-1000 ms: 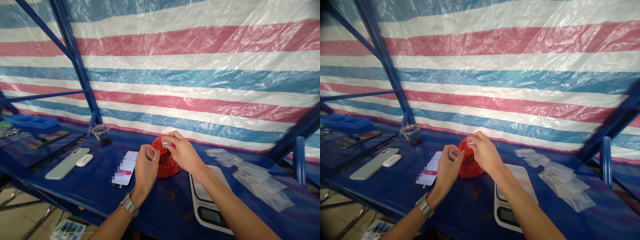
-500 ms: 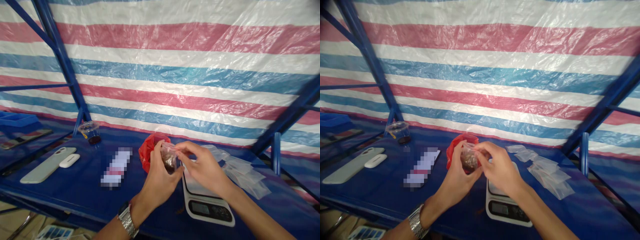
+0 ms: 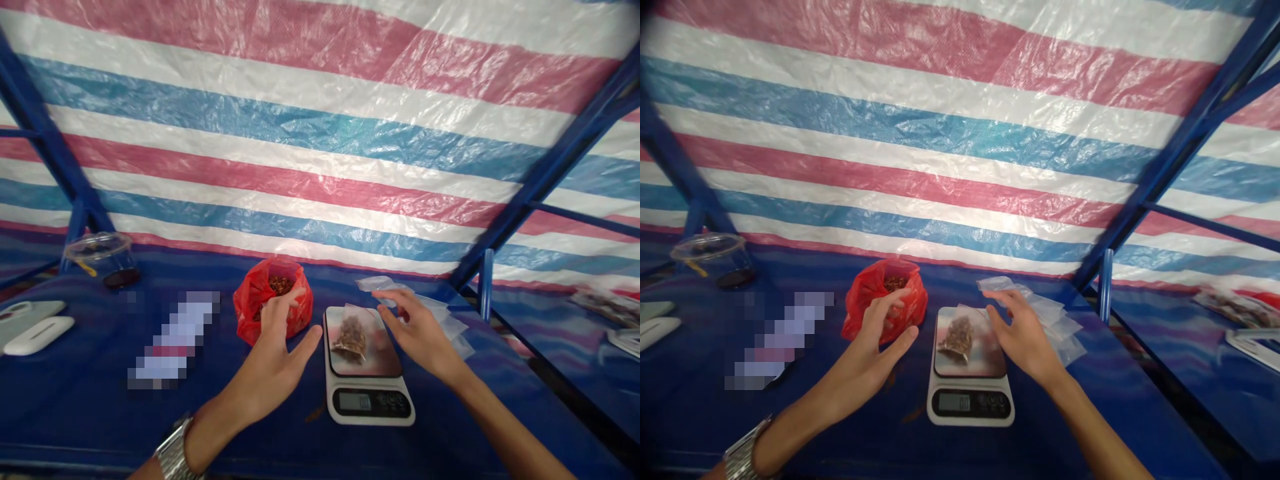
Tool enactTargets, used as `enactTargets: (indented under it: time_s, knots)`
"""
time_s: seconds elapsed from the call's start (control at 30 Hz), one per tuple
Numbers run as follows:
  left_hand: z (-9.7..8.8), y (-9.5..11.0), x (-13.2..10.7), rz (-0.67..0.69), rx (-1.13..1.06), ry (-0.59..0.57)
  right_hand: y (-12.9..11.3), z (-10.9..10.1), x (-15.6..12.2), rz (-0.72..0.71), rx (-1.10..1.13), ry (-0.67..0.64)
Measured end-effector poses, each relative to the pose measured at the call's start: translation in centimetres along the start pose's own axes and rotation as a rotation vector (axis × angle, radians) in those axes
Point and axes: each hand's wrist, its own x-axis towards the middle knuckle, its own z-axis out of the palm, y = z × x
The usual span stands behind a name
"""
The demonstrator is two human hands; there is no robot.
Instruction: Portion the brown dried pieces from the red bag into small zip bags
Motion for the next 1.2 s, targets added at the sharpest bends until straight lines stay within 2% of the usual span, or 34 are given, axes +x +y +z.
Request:
enactTargets:
  time_s: [0.23,0.47,0.6,0.83,1.2]
  knots:
    - [0.4,0.0,0.0,0.07,0.088,0.018,-0.3,-0.1,-0.1,0.015,0.042,0.09]
    - [0.5,-0.4,0.5,0.092,0.084,0.022,-0.4,0.3,-0.1,0.039,0.052,0.092]
    - [0.4,-0.6,0.7,0.082,0.061,0.043,-0.1,0.5,-0.1,0.005,0.018,0.109]
    - [0.6,-0.9,0.7,0.097,0.029,0.056,0.4,1.3,-0.2,-0.038,-0.037,0.03]
    - [0.6,-0.5,0.7,0.099,0.008,0.051,0.3,1.5,-0.4,-0.004,-0.133,-0.04]
